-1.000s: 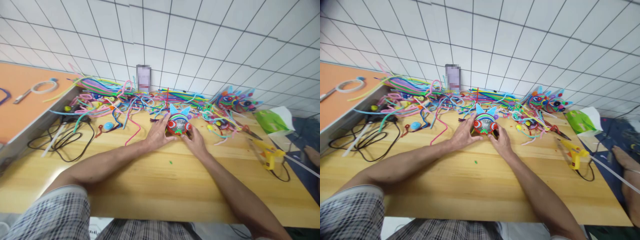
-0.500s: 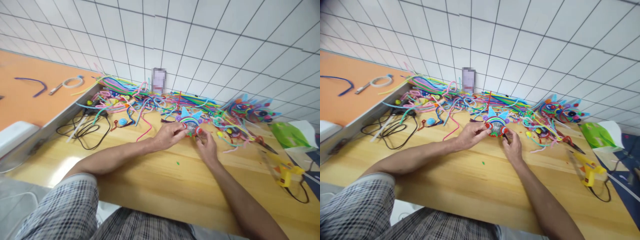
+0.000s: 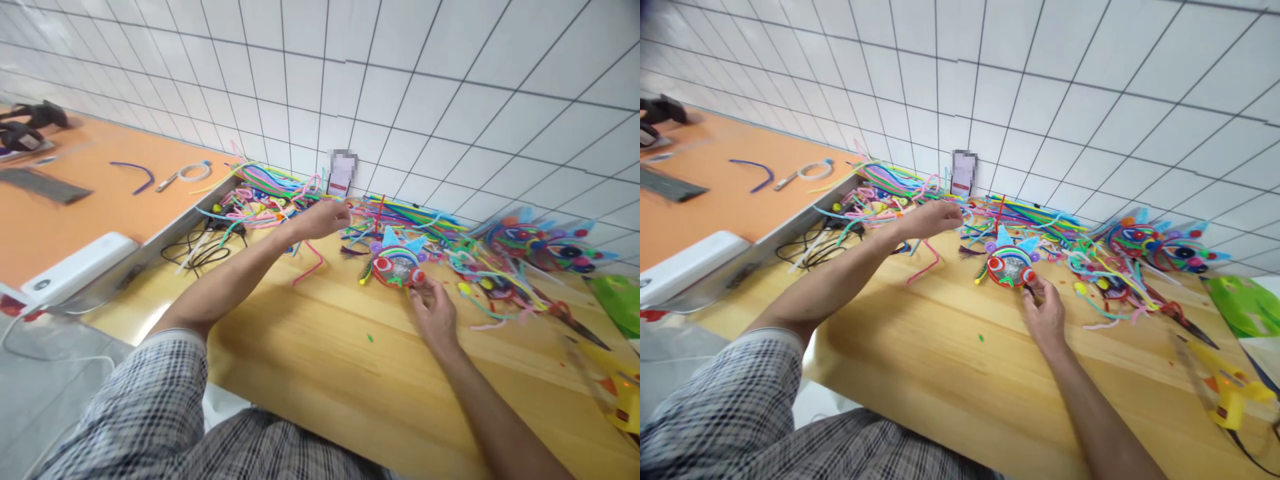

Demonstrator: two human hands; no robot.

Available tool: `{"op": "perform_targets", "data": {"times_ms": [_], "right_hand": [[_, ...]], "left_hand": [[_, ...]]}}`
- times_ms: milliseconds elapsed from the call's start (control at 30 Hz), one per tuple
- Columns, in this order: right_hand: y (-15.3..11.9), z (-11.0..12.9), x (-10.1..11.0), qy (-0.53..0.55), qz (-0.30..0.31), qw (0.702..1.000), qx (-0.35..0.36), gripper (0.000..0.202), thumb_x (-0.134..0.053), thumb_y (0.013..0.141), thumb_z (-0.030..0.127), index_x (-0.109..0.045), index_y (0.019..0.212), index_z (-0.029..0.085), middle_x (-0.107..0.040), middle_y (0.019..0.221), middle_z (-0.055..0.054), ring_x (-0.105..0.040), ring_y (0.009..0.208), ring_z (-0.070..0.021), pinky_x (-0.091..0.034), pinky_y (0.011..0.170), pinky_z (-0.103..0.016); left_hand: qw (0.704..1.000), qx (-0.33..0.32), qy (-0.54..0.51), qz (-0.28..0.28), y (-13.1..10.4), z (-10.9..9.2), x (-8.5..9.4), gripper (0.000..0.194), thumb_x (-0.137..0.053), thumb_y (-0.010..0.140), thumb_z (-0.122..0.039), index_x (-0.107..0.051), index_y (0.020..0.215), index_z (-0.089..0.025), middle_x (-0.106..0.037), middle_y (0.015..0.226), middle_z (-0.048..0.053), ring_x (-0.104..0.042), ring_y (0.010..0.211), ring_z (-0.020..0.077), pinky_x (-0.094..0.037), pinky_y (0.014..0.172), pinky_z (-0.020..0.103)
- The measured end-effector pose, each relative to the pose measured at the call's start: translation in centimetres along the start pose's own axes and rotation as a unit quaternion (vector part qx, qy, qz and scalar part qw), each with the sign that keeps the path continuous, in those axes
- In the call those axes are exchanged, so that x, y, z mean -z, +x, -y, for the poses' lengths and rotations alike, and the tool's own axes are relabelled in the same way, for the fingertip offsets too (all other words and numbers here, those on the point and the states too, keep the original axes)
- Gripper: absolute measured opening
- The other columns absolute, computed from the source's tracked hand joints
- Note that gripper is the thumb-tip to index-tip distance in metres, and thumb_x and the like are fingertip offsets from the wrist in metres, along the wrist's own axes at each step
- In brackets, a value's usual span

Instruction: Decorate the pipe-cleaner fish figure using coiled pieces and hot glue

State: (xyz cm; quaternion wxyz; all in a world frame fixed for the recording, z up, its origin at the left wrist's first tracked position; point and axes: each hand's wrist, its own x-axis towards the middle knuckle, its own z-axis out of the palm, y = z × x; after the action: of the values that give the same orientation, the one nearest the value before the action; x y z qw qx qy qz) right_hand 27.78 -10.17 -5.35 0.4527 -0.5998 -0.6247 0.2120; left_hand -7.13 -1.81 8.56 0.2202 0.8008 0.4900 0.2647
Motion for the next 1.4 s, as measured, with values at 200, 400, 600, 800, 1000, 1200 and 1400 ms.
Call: {"op": "perform_targets", "data": {"times_ms": [200, 400, 600, 800, 1000, 1200, 1400], "right_hand": [[0.0, -0.1, -0.1, -0.007, 0.000, 1.000, 0.005, 0.046, -0.071, 0.084, 0.053, -0.071, 0.116, 0.020, -0.082, 0.108, -0.014, -0.076, 0.096, -0.0292, -0.062, 0.095, -0.050], [0.1, -0.3, -0.3, 0.004, -0.002, 1.000, 0.006, 0.045, -0.072, 0.083, 0.053, -0.070, 0.115, 0.021, -0.082, 0.104, -0.012, -0.076, 0.093, -0.0284, -0.061, 0.093, -0.050], [0.1, 0.1, -0.2, 0.007, 0.001, 1.000, -0.001, 0.044, -0.071, 0.082, 0.053, -0.070, 0.112, 0.021, -0.081, 0.103, -0.013, -0.076, 0.093, -0.0293, -0.061, 0.093, -0.052], [0.0, 0.2, -0.1, -0.006, 0.001, 1.000, 0.005, 0.043, -0.070, 0.083, 0.051, -0.069, 0.113, 0.021, -0.081, 0.102, -0.012, -0.075, 0.092, -0.0283, -0.062, 0.091, -0.049], [0.0, 0.3, -0.1, -0.003, -0.004, 1.000, 0.004, 0.042, -0.071, 0.083, 0.050, -0.070, 0.113, 0.021, -0.081, 0.102, -0.012, -0.076, 0.092, -0.0286, -0.062, 0.092, -0.050], [0.1, 0.4, -0.3, 0.002, -0.023, 1.000, 0.010, 0.043, -0.071, 0.084, 0.049, -0.070, 0.116, 0.020, -0.081, 0.103, -0.011, -0.075, 0.091, -0.0272, -0.062, 0.090, -0.048], [-0.1, 0.1, 0.0, -0.010, -0.078, 0.995, 0.067, 0.037, -0.071, 0.092, 0.046, -0.069, 0.122, 0.024, -0.079, 0.109, -0.010, -0.073, 0.099, -0.0292, -0.059, 0.097, -0.055]], "left_hand": [[0.977, 0.204, 0.049, 0.034, -2.3, 5.1, 8.7, 0.013, -0.068, 0.082, -0.029, -0.073, 0.078, -0.017, -0.072, 0.073, 0.003, -0.065, 0.067, 0.0176, -0.043, 0.060, 0.026], [0.945, 0.291, 0.151, -0.005, -3.6, 10.5, 9.2, 0.007, -0.076, 0.071, -0.018, -0.074, 0.065, -0.018, -0.067, 0.060, 0.003, -0.063, 0.066, 0.0218, -0.042, 0.065, 0.028], [0.945, 0.276, 0.171, -0.045, -3.7, 13.2, 6.0, 0.011, -0.076, 0.069, -0.011, -0.080, 0.071, -0.021, -0.068, 0.062, 0.003, -0.065, 0.079, 0.0243, -0.038, 0.072, 0.027], [0.952, 0.263, 0.146, -0.049, -4.2, 14.1, 5.6, 0.015, -0.072, 0.067, -0.013, -0.082, 0.076, -0.019, -0.072, 0.067, 0.001, -0.063, 0.076, 0.0202, -0.037, 0.069, 0.026], [0.963, 0.254, 0.078, -0.035, -4.9, 14.4, 6.7, 0.011, -0.072, 0.067, -0.019, -0.079, 0.076, -0.017, -0.073, 0.071, 0.001, -0.063, 0.074, 0.0182, -0.041, 0.068, 0.026], [0.953, 0.269, -0.108, -0.093, -6.0, 14.0, 9.3, 0.013, -0.077, 0.076, -0.026, -0.070, 0.082, -0.017, -0.071, 0.072, 0.004, -0.064, 0.066, 0.0157, -0.050, 0.067, 0.028], [0.919, 0.239, -0.280, -0.141, -6.8, 12.7, 9.6, 0.022, -0.083, 0.072, -0.020, -0.069, 0.089, -0.016, -0.073, 0.076, 0.003, -0.064, 0.067, 0.0134, -0.047, 0.066, 0.025]]}}
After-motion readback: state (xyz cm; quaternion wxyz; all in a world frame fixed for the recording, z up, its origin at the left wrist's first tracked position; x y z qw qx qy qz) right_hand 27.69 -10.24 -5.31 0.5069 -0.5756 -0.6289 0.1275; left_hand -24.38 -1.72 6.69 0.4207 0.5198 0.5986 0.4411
